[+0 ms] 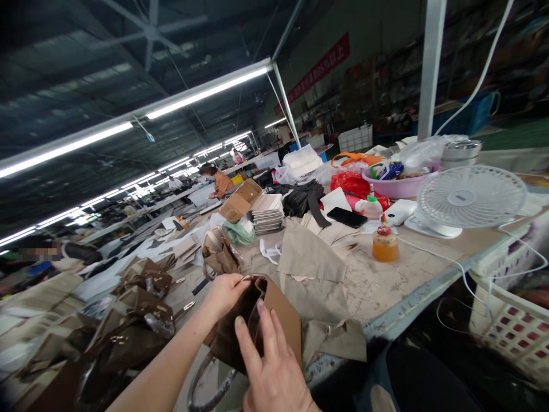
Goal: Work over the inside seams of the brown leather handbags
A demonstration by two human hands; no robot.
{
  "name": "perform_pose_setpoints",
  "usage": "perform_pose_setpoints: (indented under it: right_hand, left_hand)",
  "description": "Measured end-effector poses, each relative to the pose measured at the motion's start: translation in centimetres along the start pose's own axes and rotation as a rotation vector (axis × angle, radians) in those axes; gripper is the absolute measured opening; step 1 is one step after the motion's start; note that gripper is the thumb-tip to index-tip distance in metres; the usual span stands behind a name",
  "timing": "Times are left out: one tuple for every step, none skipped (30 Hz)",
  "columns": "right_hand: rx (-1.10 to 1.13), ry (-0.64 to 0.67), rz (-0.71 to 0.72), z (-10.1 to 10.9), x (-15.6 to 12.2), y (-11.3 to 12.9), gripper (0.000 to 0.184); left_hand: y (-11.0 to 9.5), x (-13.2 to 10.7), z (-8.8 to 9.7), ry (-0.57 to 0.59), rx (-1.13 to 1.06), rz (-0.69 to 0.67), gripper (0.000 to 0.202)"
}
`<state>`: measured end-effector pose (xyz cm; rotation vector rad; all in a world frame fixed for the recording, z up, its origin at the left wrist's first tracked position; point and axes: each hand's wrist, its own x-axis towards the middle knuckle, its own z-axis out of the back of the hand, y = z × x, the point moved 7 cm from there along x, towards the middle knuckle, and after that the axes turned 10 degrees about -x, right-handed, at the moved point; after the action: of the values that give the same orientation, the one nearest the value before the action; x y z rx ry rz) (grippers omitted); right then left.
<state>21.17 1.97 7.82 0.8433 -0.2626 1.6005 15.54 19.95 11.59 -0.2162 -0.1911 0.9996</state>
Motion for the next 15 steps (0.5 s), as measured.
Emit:
perform_pose_setpoints:
  right_hand:
    - [0.015, 0.041, -0.043, 0.6, 0.3, -1.1, 0.104]
    - [0.024, 0.080, -0.097, 1.2, 0.6, -2.5, 0.102]
    - [0.028, 0.117, -0.155, 1.9, 0.9, -4.0, 0.100]
    - [0.026, 0.146, -0.209, 2.4, 1.2, -5.5, 0.096]
    - [0.018, 0.163, -0.254, 2.9, 1.5, -6.9, 0.093]
    - [0.007, 0.181, -0.289, 3.2, 1.7, -8.1, 0.090]
    - [-0.004, 0.200, -0.307, 3.4, 1.9, -9.1, 0.086]
    - [-0.016, 0.215, -0.313, 3.4, 2.1, -9.7, 0.083]
    - [-0.028, 0.230, -0.308, 3.2, 2.3, -10.0, 0.080]
    - [-0.038, 0.235, -0.299, 3.0, 2.5, -10.1, 0.078]
    - [-0.044, 0.235, -0.285, 2.8, 2.6, -9.9, 0.077]
    - [-0.046, 0.227, -0.271, 2.6, 2.7, -9.7, 0.077]
    - [-0.047, 0.217, -0.261, 2.4, 2.7, -9.4, 0.077]
    - [-0.046, 0.210, -0.255, 2.3, 2.7, -9.1, 0.077]
    - [-0.041, 0.208, -0.247, 2.1, 2.7, -8.7, 0.077]
  left_hand:
    - [0.0, -0.1, 0.1, -0.003, 0.014, 0.001, 0.033]
    - [0.0, -0.3, 0.3, -0.008, 0.028, 0.002, 0.033]
    - [0.0, -0.5, 0.4, -0.015, 0.042, 0.001, 0.033]
    - [-0.1, -0.7, 0.5, -0.024, 0.057, -0.001, 0.033]
    - [-0.2, -0.9, 0.6, -0.033, 0.072, -0.003, 0.033]
    - [-0.3, -1.1, 0.7, -0.043, 0.087, -0.004, 0.033]
    - [-0.5, -1.2, 0.7, -0.053, 0.103, -0.003, 0.034]
    - [-0.6, -1.3, 0.8, -0.061, 0.118, -0.001, 0.034]
    - [-0.8, -1.4, 0.8, -0.068, 0.134, 0.001, 0.035]
    - [-0.9, -1.5, 0.8, -0.074, 0.151, 0.004, 0.034]
    - [-0.9, -1.5, 0.8, -0.079, 0.168, 0.006, 0.034]
    - [-1.0, -1.5, 0.8, -0.082, 0.185, 0.005, 0.033]
    - [-1.0, -1.5, 0.8, -0.084, 0.200, 0.004, 0.032]
    - [-1.0, -1.4, 0.8, -0.086, 0.214, 0.003, 0.031]
    - [-1.0, -1.4, 0.8, -0.086, 0.226, 0.003, 0.031]
